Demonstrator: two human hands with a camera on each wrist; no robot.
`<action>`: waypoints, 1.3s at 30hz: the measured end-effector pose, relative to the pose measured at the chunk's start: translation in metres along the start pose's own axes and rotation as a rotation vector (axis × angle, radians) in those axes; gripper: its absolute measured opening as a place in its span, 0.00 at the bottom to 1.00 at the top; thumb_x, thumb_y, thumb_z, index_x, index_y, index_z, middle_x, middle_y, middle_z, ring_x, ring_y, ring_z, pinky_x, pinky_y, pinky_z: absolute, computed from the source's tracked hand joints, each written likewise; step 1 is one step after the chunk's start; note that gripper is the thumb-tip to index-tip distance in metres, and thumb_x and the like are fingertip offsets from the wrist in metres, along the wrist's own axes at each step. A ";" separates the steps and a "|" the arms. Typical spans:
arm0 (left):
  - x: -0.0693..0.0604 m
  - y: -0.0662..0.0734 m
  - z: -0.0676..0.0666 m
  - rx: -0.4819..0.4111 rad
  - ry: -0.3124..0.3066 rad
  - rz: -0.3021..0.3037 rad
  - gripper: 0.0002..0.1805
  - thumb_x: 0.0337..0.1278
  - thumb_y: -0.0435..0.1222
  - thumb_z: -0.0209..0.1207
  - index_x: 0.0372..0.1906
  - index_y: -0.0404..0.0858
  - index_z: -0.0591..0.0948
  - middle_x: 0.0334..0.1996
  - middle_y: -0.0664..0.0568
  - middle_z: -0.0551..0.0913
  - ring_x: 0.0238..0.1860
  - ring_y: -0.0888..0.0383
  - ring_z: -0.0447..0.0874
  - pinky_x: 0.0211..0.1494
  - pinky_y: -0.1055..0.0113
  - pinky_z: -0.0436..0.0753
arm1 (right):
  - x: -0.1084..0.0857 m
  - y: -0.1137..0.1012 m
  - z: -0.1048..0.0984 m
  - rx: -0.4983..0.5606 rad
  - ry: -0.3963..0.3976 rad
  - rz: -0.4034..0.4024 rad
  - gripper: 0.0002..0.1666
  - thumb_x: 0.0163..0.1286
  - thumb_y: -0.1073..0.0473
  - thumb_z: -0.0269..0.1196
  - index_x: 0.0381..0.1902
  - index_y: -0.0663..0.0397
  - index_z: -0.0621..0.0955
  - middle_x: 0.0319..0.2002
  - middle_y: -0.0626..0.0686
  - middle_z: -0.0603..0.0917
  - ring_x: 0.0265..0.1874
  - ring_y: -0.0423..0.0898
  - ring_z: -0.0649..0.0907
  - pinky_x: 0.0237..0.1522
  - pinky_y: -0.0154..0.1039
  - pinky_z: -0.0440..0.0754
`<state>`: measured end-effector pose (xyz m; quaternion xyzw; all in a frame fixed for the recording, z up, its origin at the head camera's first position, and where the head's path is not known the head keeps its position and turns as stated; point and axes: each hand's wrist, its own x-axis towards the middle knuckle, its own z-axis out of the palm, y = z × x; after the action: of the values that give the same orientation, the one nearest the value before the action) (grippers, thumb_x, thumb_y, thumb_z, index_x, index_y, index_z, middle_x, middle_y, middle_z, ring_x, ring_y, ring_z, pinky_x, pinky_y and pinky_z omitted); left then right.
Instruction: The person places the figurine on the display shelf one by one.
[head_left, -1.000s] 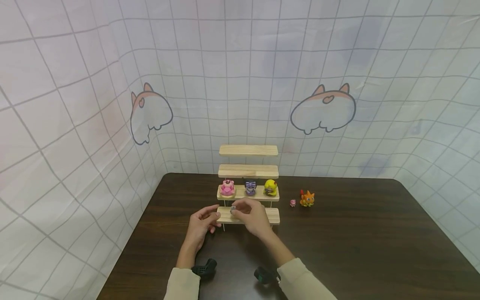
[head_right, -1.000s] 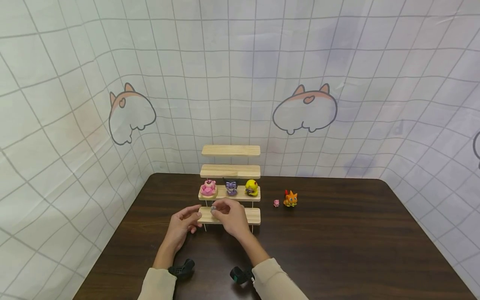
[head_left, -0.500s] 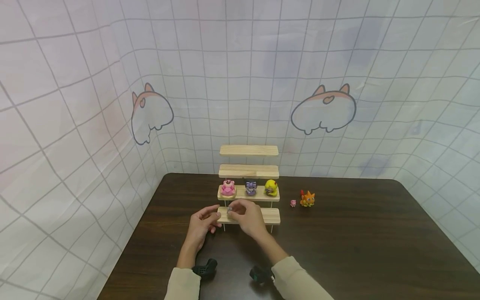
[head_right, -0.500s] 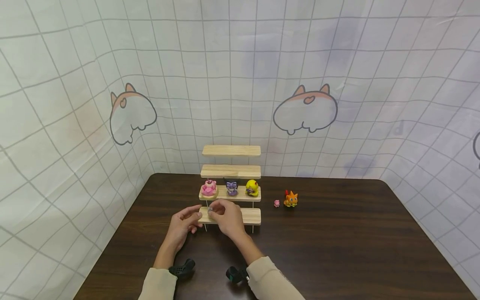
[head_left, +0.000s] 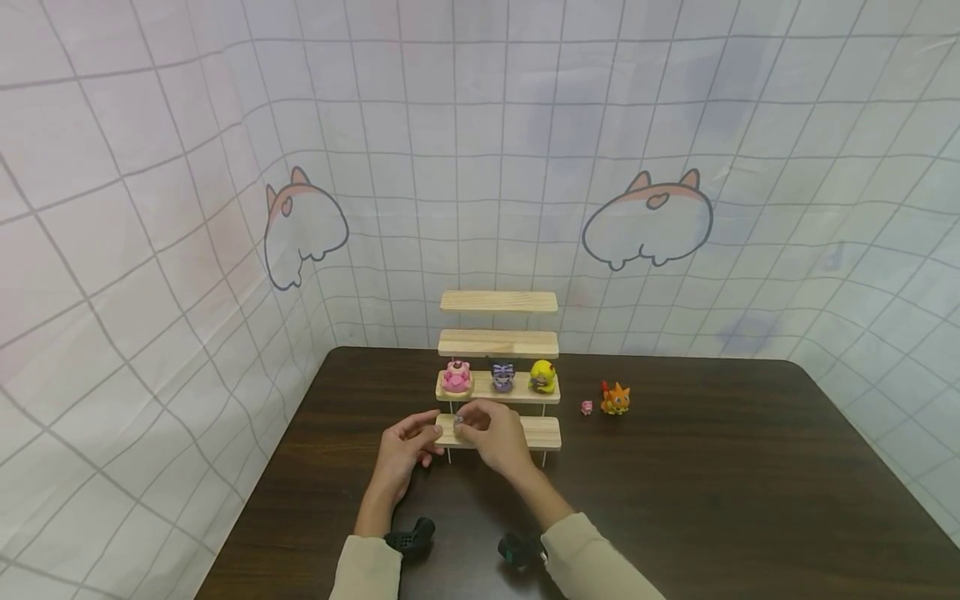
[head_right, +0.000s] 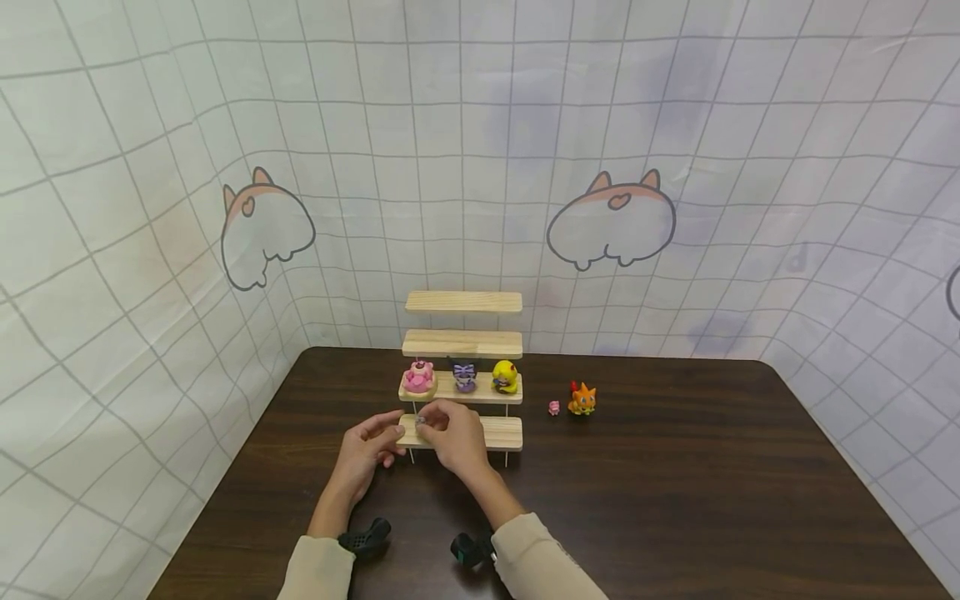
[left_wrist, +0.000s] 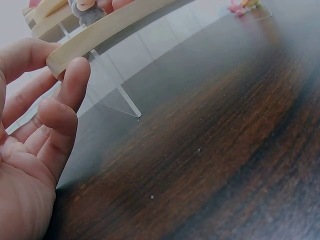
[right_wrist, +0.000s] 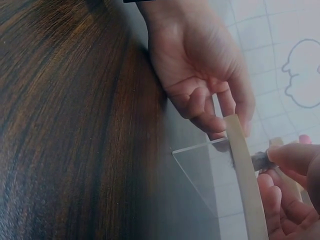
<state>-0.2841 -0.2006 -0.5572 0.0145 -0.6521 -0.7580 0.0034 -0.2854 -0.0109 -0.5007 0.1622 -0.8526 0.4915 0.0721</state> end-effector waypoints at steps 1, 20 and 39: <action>0.000 0.000 0.000 0.000 -0.001 0.001 0.23 0.65 0.34 0.66 0.62 0.31 0.80 0.32 0.52 0.87 0.25 0.60 0.86 0.24 0.73 0.75 | 0.000 0.000 0.000 0.002 0.000 -0.001 0.06 0.64 0.61 0.73 0.40 0.49 0.88 0.33 0.47 0.89 0.31 0.39 0.84 0.37 0.36 0.81; 0.000 0.000 0.000 0.001 0.007 -0.004 0.21 0.64 0.33 0.66 0.61 0.32 0.82 0.32 0.52 0.86 0.25 0.60 0.85 0.23 0.73 0.75 | -0.003 0.007 -0.006 0.075 -0.004 0.012 0.09 0.63 0.57 0.74 0.40 0.51 0.87 0.35 0.49 0.90 0.33 0.40 0.86 0.38 0.35 0.84; 0.001 0.000 0.002 0.026 0.036 -0.004 0.21 0.64 0.32 0.66 0.61 0.33 0.82 0.33 0.51 0.86 0.25 0.59 0.85 0.22 0.72 0.75 | -0.022 0.033 -0.052 0.145 -0.089 0.034 0.09 0.66 0.57 0.72 0.43 0.51 0.87 0.37 0.50 0.90 0.34 0.41 0.86 0.39 0.34 0.84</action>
<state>-0.2849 -0.1986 -0.5573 0.0296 -0.6619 -0.7489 0.0137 -0.2779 0.0539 -0.5069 0.1744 -0.8197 0.5455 0.0138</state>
